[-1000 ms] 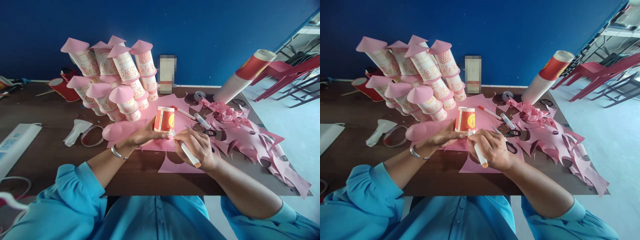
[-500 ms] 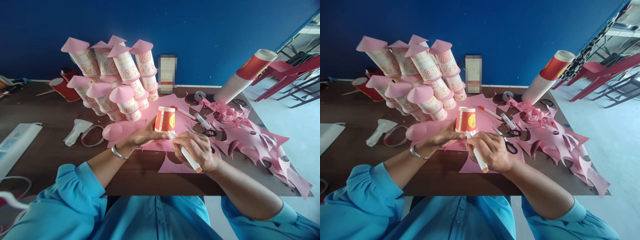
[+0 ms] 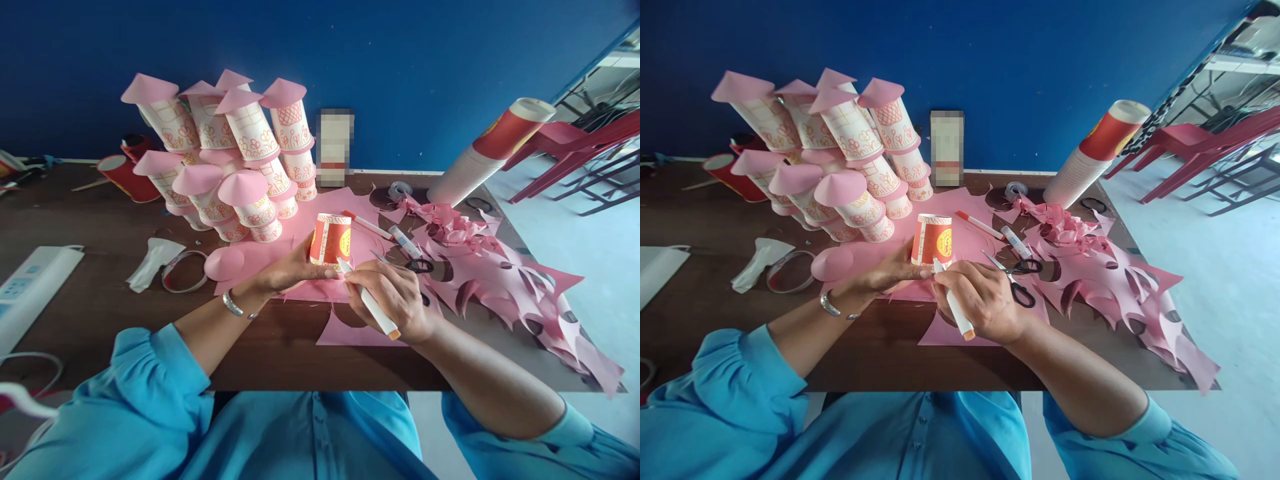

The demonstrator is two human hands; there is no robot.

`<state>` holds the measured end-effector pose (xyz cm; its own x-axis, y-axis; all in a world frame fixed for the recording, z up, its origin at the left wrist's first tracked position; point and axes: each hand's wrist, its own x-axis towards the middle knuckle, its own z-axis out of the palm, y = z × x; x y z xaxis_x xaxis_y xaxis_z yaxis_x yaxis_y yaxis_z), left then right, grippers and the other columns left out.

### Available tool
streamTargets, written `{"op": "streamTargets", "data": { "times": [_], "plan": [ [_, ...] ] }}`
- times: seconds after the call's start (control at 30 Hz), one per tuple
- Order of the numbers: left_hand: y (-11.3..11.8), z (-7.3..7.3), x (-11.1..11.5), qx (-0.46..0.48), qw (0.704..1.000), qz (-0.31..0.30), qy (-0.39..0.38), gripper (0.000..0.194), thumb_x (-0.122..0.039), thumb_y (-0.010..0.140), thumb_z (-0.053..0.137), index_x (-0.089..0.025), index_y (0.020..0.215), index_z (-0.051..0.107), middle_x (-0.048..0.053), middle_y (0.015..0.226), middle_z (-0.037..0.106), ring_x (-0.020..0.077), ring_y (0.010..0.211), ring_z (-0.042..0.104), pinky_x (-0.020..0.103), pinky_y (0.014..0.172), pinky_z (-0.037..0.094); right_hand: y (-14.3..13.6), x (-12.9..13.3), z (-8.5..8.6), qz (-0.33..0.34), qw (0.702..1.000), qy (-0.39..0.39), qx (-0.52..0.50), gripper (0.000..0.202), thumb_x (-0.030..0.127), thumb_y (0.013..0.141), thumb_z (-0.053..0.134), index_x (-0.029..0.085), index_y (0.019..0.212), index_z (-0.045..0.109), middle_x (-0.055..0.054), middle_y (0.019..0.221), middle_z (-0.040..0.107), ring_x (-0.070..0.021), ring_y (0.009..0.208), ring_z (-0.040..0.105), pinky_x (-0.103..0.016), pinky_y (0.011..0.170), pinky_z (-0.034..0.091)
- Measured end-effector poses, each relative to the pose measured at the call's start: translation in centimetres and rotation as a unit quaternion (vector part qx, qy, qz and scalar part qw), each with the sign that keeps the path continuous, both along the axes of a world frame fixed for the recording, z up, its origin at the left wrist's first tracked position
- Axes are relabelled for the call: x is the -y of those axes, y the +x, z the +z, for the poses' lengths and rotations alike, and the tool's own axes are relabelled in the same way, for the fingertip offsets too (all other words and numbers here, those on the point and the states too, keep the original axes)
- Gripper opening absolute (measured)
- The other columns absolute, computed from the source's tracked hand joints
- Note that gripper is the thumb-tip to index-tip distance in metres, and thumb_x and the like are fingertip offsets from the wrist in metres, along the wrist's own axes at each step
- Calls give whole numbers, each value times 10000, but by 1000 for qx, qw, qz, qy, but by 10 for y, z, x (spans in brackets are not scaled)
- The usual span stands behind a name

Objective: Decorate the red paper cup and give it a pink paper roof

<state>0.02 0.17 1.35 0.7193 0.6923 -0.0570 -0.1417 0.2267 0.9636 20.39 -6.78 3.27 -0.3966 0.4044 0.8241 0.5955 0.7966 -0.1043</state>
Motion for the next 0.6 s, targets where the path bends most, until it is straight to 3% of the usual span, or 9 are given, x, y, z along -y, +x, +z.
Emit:
{"op": "streamTargets", "data": {
  "times": [0.1,0.3,0.6],
  "plan": [
    [0,-1,0,-3,1000,3,0,692,-360,813,884,-267,1397,524,42,1128,679,249,1076,654,427,957,536,0,0,1,-2,1000,-1,2,222,73,940,656,214,1102,600,-6,790,728,-158,660,728,-260,607,595],
    [0,-5,-4,3,1000,-6,-4,807,-375,787,909,-258,1463,484,56,1140,686,246,1063,670,394,918,555,0,0,1,7,1000,1,4,201,72,948,654,191,1095,586,-20,778,724,-163,651,722,-263,590,585],
    [0,-3,-2,4,1000,1,-2,763,-361,787,914,-243,1425,513,59,1137,685,250,1074,656,387,920,532,-1,0,1,-1,1000,-5,15,174,72,961,642,197,1064,579,-11,773,712,-148,644,704,-252,585,556]
  ]
}}
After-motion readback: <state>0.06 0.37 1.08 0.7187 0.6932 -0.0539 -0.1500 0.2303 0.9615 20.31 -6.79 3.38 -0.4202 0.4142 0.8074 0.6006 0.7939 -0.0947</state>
